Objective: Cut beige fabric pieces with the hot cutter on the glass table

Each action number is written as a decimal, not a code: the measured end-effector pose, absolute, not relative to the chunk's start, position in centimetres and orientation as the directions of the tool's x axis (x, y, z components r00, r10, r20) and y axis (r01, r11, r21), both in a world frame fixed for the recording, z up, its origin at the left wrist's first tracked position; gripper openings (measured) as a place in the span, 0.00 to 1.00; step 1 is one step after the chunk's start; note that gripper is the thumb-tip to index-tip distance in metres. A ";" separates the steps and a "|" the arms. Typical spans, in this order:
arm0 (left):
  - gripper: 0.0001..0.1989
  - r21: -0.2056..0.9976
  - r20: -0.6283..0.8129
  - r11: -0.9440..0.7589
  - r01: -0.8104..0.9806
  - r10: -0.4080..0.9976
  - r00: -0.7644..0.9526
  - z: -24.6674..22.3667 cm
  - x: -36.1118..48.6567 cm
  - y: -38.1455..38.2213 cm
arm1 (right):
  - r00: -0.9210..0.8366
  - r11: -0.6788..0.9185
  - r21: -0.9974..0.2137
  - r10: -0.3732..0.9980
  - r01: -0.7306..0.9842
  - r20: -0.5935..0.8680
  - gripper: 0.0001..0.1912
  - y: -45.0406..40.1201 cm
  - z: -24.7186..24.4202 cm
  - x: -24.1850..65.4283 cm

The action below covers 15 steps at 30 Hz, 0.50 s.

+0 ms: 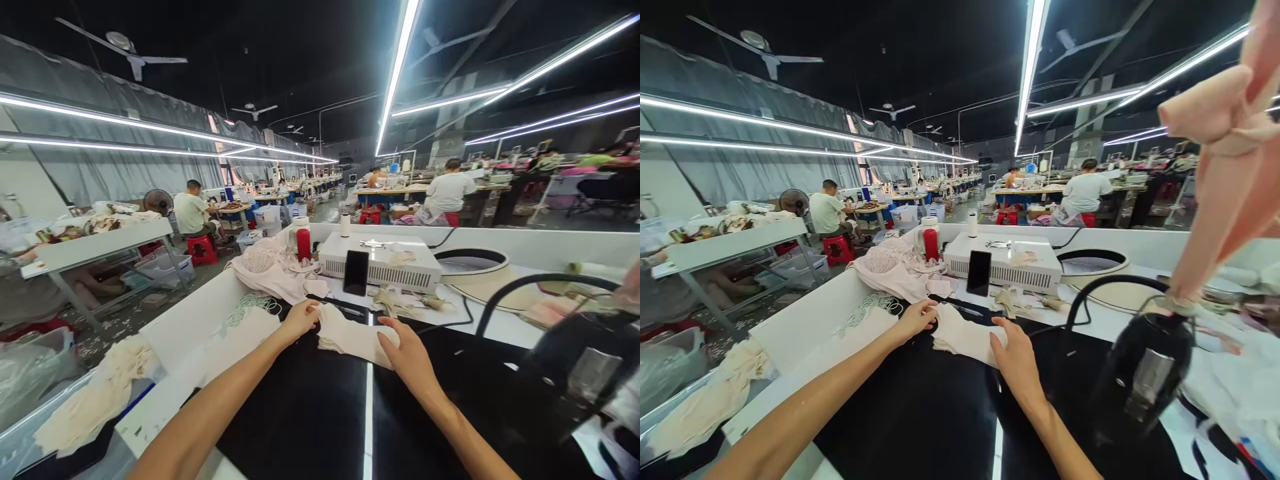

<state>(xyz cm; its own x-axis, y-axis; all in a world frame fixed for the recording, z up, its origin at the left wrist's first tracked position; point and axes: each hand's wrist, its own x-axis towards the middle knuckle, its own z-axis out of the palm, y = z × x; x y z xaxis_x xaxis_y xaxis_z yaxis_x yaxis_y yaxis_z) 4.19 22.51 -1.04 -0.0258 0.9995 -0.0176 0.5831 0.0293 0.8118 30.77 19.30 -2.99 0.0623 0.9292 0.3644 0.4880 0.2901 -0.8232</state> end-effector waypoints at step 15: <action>0.16 0.486 0.110 0.136 0.863 0.971 -0.214 -0.9 -11.9 11.8 | -0.254 0.319 -0.831 0.941 0.455 0.222 0.21 10.6 -4.0 25.7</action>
<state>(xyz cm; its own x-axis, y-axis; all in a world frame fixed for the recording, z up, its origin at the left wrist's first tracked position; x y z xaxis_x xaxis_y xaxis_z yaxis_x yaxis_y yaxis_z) -11.93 11.84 -0.94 -0.2143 0.9706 0.1100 0.8635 0.1356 0.4858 25.72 10.60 -3.96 -0.2536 0.9415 0.2220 0.4551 0.3186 -0.8315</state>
